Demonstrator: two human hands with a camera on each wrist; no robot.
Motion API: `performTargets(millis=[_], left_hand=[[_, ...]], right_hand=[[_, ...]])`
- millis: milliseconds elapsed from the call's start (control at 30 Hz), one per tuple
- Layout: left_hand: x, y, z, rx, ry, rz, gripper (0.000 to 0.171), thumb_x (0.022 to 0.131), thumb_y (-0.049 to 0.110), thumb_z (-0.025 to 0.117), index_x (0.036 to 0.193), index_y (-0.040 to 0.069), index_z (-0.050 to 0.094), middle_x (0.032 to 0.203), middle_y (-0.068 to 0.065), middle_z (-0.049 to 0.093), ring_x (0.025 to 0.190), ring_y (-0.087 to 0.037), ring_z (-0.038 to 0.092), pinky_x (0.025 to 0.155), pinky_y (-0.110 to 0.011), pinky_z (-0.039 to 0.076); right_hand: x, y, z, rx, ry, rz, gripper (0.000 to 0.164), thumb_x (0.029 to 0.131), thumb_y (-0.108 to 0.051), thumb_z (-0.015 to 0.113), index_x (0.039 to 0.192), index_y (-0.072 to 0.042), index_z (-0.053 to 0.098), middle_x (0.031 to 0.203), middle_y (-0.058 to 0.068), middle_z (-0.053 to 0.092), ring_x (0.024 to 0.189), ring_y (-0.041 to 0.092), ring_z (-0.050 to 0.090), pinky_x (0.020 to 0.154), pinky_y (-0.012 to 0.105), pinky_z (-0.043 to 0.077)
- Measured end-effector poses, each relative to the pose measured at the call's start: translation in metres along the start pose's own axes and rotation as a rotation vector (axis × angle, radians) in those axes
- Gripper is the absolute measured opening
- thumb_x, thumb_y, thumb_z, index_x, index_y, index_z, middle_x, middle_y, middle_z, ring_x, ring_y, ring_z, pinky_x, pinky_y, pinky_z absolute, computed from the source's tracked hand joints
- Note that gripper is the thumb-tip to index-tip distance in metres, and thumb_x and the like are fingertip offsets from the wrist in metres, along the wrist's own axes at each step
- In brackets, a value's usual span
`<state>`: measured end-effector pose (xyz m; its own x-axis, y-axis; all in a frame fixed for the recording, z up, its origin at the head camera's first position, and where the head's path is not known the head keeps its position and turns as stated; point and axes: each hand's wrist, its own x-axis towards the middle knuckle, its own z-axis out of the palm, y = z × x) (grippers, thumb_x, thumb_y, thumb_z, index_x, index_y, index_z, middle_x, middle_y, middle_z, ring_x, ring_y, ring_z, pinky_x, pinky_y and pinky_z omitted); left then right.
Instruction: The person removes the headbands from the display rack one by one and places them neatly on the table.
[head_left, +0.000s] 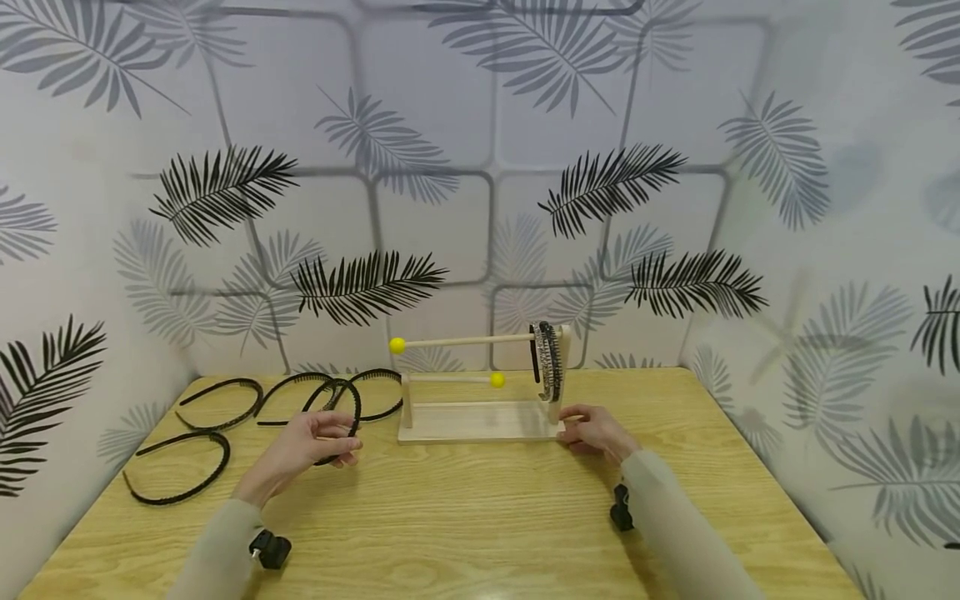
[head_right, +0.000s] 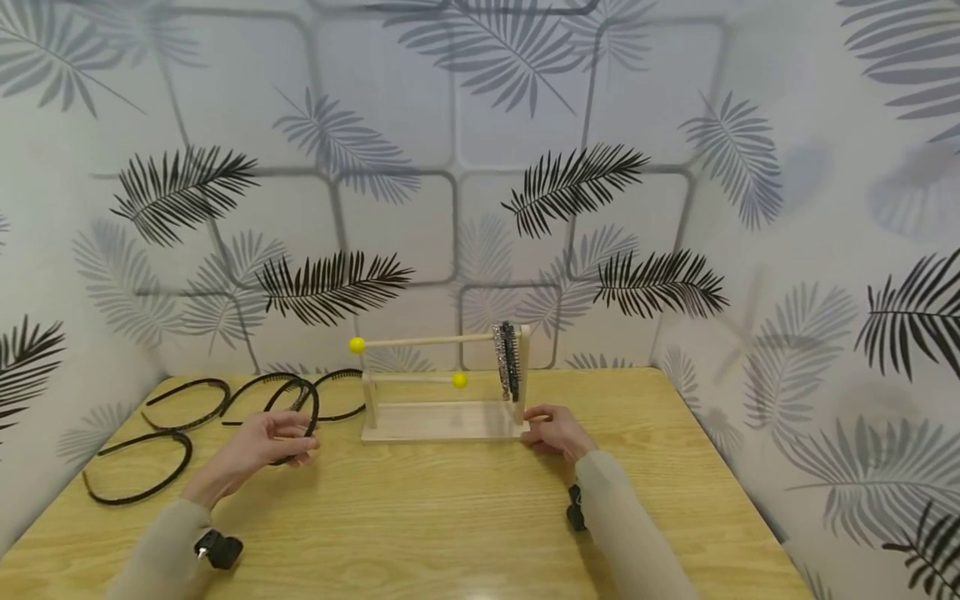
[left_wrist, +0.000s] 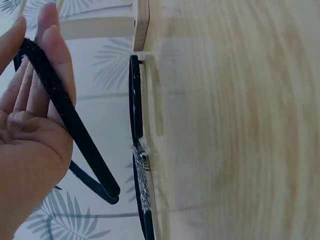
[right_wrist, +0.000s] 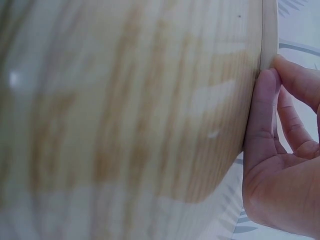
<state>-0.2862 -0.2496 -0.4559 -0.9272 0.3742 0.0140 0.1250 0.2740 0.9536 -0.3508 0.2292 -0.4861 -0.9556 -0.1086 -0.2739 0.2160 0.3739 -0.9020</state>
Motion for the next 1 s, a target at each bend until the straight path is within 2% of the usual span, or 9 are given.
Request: performTargets(millis=[167,367,600,800,1000], left_hand=[[-0.004,-0.007,-0.007,0.043,-0.065,-0.029,0.067,0.091,0.021,0.071,0.139,-0.015,0.041,0.111,-0.025,0.07,0.086,-0.037,0.071,0.075,-0.046,0.058],[-0.012,-0.012,-0.015,0.033,-0.116,-0.084,0.067,0.091,0.019,0.072,0.138,-0.017,0.041,0.109,-0.028,0.069,0.084,-0.031,0.072,0.075,-0.044,0.059],[-0.017,-0.018,-0.023,0.033,-0.118,-0.102,0.068,0.092,0.019,0.07,0.139,-0.017,0.038,0.109,-0.025,0.07,0.086,-0.027,0.073,0.075,-0.039,0.059],[-0.021,-0.021,-0.032,0.007,-0.139,-0.129,0.067,0.093,0.019,0.069,0.139,-0.017,0.037,0.111,-0.024,0.069,0.088,-0.028,0.072,0.079,-0.038,0.059],[-0.026,-0.024,-0.039,0.059,-0.162,-0.145,0.063,0.093,0.021,0.069,0.136,-0.016,0.043,0.106,-0.02,0.072,0.085,-0.026,0.072,0.08,-0.034,0.058]], right_hand=[[-0.001,-0.001,-0.001,-0.005,-0.001,-0.006,0.043,0.09,-0.003,0.068,0.131,0.001,0.055,0.11,0.014,0.06,0.08,0.012,0.064,0.071,0.028,0.057],[0.0,-0.001,-0.001,-0.013,-0.007,0.0,0.044,0.091,-0.004,0.068,0.132,0.0,0.054,0.112,0.016,0.061,0.081,0.012,0.065,0.073,0.029,0.058],[0.0,0.0,0.001,-0.037,0.006,0.0,0.045,0.091,-0.005,0.068,0.134,-0.001,0.055,0.122,0.019,0.058,0.087,0.014,0.065,0.075,0.03,0.058],[-0.001,0.0,0.0,-0.037,0.009,0.015,0.043,0.091,-0.005,0.068,0.133,-0.001,0.056,0.123,0.02,0.058,0.088,0.015,0.066,0.075,0.029,0.058],[-0.001,-0.001,0.001,-0.045,0.01,0.015,0.043,0.091,-0.006,0.068,0.132,-0.002,0.056,0.127,0.02,0.056,0.091,0.016,0.065,0.076,0.029,0.058]])
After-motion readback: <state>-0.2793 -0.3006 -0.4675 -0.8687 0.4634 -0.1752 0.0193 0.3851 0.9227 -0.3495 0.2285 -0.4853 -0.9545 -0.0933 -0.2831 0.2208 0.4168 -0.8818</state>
